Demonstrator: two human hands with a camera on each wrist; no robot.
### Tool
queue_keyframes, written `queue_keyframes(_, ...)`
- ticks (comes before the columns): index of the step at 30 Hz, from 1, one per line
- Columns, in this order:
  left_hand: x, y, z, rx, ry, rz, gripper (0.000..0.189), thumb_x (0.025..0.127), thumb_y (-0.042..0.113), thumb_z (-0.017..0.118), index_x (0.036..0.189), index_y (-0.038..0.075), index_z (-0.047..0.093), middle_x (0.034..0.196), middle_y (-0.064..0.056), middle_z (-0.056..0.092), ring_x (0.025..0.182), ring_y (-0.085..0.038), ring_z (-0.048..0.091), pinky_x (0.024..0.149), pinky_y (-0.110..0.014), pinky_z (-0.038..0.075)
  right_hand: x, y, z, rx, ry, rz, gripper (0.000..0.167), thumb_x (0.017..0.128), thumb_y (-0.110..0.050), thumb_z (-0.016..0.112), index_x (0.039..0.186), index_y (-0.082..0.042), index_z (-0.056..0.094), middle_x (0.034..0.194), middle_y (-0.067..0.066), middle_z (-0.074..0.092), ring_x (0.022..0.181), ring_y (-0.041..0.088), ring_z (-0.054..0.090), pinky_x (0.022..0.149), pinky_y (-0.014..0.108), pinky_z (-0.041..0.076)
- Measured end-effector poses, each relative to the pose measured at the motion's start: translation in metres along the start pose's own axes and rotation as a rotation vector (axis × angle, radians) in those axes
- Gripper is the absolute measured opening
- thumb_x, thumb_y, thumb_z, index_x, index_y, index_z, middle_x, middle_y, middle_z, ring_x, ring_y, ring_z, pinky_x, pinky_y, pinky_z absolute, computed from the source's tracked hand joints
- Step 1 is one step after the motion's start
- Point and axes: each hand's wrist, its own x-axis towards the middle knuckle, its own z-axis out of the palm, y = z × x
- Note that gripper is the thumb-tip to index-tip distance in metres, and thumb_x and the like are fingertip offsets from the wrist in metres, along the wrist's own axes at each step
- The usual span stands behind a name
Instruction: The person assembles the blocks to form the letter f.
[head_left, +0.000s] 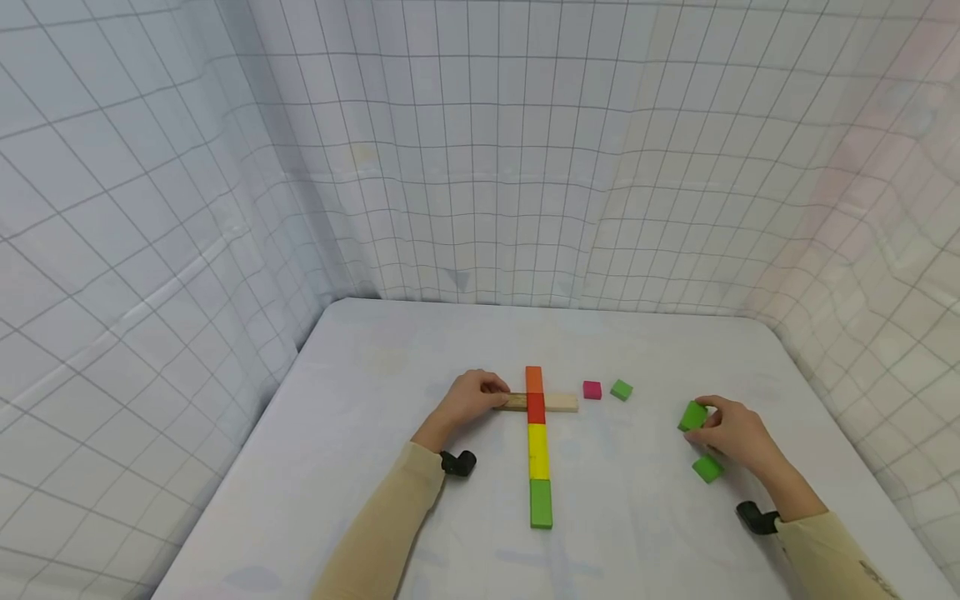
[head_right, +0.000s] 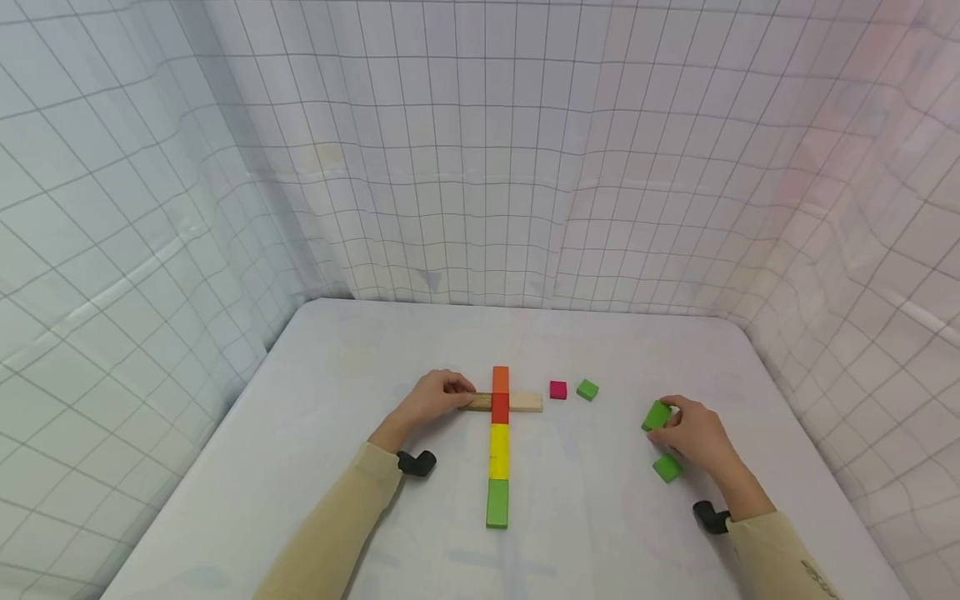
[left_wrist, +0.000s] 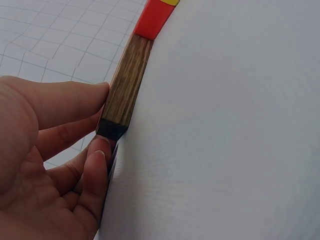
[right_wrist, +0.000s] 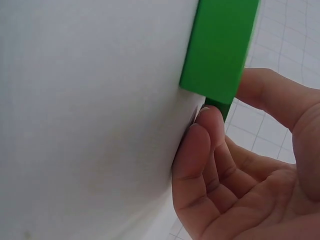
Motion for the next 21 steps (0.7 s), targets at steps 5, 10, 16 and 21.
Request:
queue_keyframes(5, -0.001, 0.000, -0.001, 0.004, -0.003, 0.006, 0.011, 0.092, 0.019, 0.073, 0.101, 0.013, 0.077, 0.086, 0.002, 0.063, 0.079, -0.016, 0.055, 0.072, -0.031, 0.047, 0.002, -0.001, 0.002, 0.007, 0.006, 0.006, 0.073, 0.082, -0.023, 0.082, 0.137, 0.011, 0.048, 0.085, 0.008, 0.062, 0.069, 0.020, 0.056, 0.060, 0.036, 0.046)
queue_keyframes(10, -0.001, 0.000, 0.000, 0.000, -0.002, -0.003, 0.011, 0.093, 0.020, 0.073, 0.101, 0.014, 0.077, 0.086, 0.003, 0.063, 0.079, -0.016, 0.055, 0.072, -0.030, 0.047, 0.003, -0.005, 0.001, -0.001, 0.021, 0.011, 0.074, 0.081, -0.024, 0.083, 0.137, 0.010, 0.049, 0.087, 0.008, 0.062, 0.071, 0.021, 0.056, 0.060, 0.035, 0.045)
queue_keyframes(16, 0.000, -0.001, 0.001, 0.003, 0.005, 0.003, 0.010, 0.093, 0.019, 0.073, 0.100, 0.014, 0.077, 0.085, 0.003, 0.063, 0.078, -0.016, 0.056, 0.072, -0.031, 0.048, 0.006, -0.013, 0.001, 0.004, 0.027, 0.027, 0.076, 0.081, -0.031, 0.084, 0.138, 0.007, 0.050, 0.102, 0.019, 0.063, 0.084, 0.029, 0.060, 0.066, 0.039, 0.049)
queue_keyframes(21, 0.000, -0.001, 0.001, 0.008, 0.006, 0.009, 0.010, 0.093, 0.019, 0.073, 0.100, 0.014, 0.077, 0.085, 0.003, 0.063, 0.079, -0.016, 0.055, 0.073, -0.031, 0.047, 0.010, -0.019, 0.003, -0.017, 0.042, 0.016, 0.076, 0.083, -0.034, 0.082, 0.139, 0.005, 0.050, 0.121, 0.032, 0.058, 0.102, 0.044, 0.059, 0.075, 0.049, 0.051)
